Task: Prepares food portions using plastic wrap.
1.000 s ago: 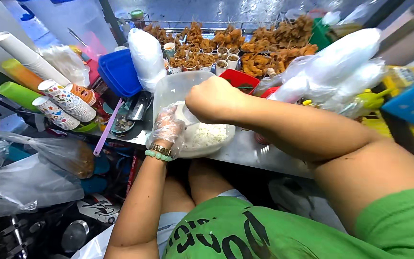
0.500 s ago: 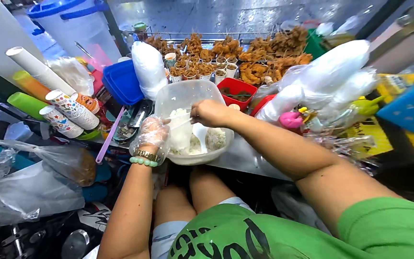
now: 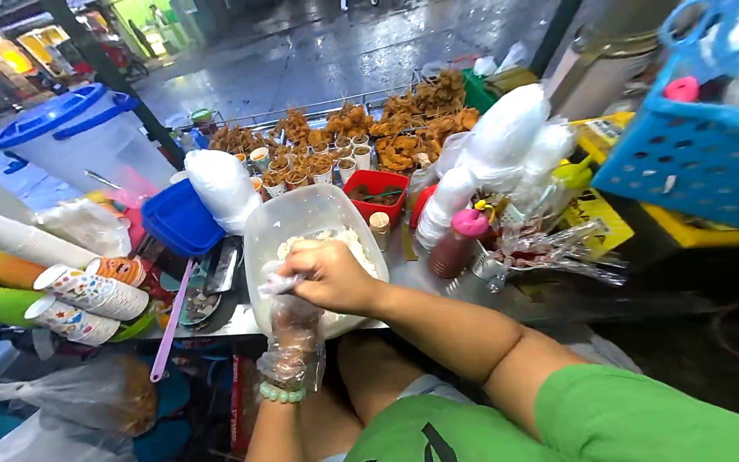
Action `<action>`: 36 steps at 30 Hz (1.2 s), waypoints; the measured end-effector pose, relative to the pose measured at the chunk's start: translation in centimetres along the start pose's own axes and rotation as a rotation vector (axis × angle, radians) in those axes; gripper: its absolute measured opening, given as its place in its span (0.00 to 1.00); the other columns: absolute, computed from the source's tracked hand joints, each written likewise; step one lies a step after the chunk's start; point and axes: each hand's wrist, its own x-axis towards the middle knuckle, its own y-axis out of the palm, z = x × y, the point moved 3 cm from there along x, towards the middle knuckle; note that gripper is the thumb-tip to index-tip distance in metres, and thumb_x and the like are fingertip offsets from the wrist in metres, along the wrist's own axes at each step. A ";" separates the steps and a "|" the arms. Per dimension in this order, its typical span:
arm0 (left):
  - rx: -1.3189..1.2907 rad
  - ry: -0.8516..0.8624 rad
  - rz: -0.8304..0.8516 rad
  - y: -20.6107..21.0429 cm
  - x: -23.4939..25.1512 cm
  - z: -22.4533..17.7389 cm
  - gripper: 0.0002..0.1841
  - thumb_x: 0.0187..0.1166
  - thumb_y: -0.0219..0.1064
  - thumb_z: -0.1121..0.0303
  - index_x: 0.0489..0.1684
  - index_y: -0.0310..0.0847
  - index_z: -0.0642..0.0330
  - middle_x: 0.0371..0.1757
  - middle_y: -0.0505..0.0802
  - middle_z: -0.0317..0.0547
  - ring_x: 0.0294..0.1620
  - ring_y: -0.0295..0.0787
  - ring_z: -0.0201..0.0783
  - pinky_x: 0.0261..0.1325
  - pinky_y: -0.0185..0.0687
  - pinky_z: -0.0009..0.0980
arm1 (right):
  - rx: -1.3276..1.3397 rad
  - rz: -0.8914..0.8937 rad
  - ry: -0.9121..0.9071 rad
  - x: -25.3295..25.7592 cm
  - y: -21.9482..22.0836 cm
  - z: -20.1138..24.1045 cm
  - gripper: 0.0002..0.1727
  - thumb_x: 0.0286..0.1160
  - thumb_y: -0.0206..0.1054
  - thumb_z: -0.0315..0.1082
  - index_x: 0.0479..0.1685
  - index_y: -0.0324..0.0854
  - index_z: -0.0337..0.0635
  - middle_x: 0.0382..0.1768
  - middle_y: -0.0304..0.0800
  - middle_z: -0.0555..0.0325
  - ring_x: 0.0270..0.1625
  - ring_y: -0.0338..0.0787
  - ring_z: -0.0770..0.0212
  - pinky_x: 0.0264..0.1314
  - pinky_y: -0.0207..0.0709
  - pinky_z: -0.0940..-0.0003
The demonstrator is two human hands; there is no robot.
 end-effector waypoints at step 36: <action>-0.267 0.060 -0.096 -0.6 -2.5 -3.9 0.44 0.58 0.67 0.91 0.83 0.51 0.72 0.36 0.93 0.28 0.36 0.93 0.23 0.46 0.92 0.22 | -0.275 0.240 0.206 -9.4 2.3 -3.7 0.29 0.59 0.82 0.36 0.65 0.87 0.40 0.65 0.86 0.35 0.65 0.86 0.35 0.65 0.82 0.40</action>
